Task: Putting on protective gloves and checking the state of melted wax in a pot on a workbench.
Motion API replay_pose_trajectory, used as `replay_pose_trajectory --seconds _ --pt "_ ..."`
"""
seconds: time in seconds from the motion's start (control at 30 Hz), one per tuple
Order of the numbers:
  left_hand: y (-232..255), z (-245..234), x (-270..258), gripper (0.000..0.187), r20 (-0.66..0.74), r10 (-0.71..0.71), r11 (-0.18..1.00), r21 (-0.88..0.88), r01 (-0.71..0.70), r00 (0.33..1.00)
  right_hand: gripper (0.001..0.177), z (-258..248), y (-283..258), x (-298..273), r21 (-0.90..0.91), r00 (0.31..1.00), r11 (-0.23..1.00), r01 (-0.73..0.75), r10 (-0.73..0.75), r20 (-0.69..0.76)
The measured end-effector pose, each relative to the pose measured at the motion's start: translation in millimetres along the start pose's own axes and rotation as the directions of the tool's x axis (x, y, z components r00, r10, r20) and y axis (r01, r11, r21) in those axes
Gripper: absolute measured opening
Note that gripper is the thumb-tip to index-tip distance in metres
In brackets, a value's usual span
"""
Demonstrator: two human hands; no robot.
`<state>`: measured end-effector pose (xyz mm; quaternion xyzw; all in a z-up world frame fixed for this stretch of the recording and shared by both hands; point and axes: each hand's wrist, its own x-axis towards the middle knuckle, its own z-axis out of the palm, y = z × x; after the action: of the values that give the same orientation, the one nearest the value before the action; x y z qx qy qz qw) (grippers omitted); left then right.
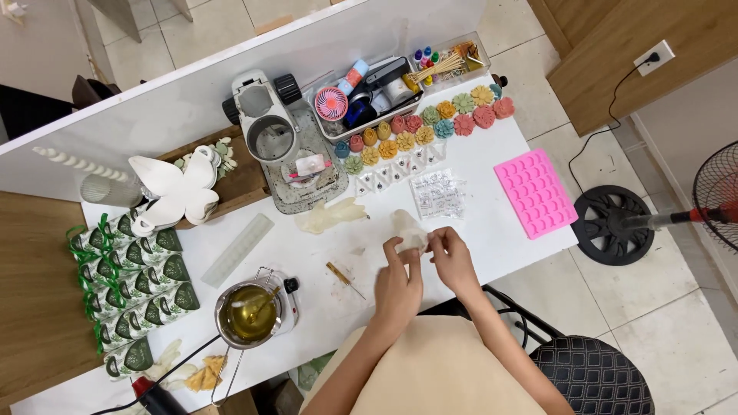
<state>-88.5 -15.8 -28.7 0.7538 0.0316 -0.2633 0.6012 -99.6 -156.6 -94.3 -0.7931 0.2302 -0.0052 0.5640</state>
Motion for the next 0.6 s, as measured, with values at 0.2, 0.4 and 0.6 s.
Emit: replay_pose_trajectory --seconds 0.2,0.4,0.6 --pt "-59 2 22 0.022 0.343 0.407 0.271 0.839 -0.471 0.846 0.025 -3 -9 12 0.309 0.902 0.874 -0.374 0.267 0.338" --pt "-22 -30 47 0.021 0.371 -0.02 0.476 0.82 -0.317 0.928 0.015 -12 -56 -14 0.168 0.937 0.983 -0.067 0.004 0.35" --pt "-55 -17 52 0.027 0.213 -0.052 0.997 0.058 0.041 0.976 0.015 -9 -77 -34 -0.211 0.957 0.934 0.288 -0.274 0.092"
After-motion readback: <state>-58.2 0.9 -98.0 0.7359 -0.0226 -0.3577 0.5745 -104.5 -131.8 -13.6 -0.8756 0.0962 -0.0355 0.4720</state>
